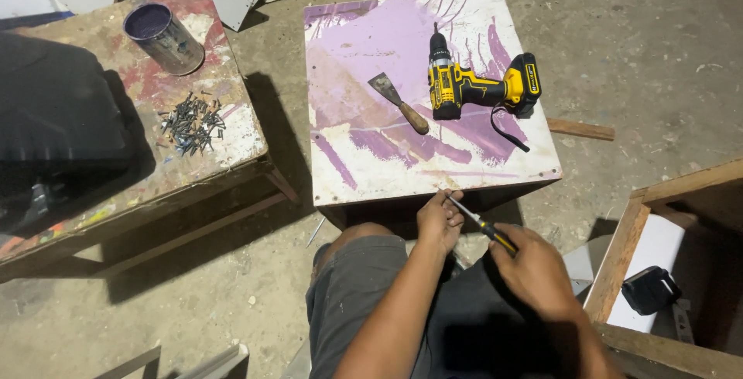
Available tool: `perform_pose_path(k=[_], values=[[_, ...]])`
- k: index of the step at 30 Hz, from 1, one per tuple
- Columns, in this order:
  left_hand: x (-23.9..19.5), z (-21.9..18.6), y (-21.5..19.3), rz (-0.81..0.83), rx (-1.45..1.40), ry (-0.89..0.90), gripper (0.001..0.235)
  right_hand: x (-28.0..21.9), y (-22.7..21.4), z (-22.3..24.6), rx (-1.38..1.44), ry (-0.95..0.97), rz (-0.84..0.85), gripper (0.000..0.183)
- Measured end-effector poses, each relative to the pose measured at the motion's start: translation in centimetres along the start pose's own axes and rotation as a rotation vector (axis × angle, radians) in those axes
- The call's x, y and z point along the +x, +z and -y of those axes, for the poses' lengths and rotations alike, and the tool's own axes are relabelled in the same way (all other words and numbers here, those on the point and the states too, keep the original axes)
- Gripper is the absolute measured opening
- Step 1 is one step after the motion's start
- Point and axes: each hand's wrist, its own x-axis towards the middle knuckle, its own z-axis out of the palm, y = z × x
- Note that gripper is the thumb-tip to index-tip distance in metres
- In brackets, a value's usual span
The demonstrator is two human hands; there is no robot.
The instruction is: A person is preparing and drilling a wooden board using a putty knife, a power drill, and a screwdriver.
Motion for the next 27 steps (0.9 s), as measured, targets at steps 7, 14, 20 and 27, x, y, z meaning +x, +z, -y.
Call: perform_pose_path(k=[7, 14, 20, 27], values=[[-1.7, -1.8, 1.9, -0.047, 0.090, -0.068, 0.020, 3.7, -3.1, 2.7, -0.357, -0.079, 0.041, 0.039], [-2.8, -2.9, 2.5, -0.058, 0.128, -0.121, 0.022, 7.9, -3.8, 7.2, -0.705, -0.397, 0.049, 0.024], [-2.0, -4.8, 0.1, -0.134, 0.898, 0.311, 0.018, 14.3, -1.5, 11.7, -0.859, -0.686, 0.049, 0.016], [-5.9, -9.0, 5.9, 0.366, 1.670, 0.808, 0.017, 15.3, -3.1, 15.7, -0.736, -0.346, 0.334, 0.034]])
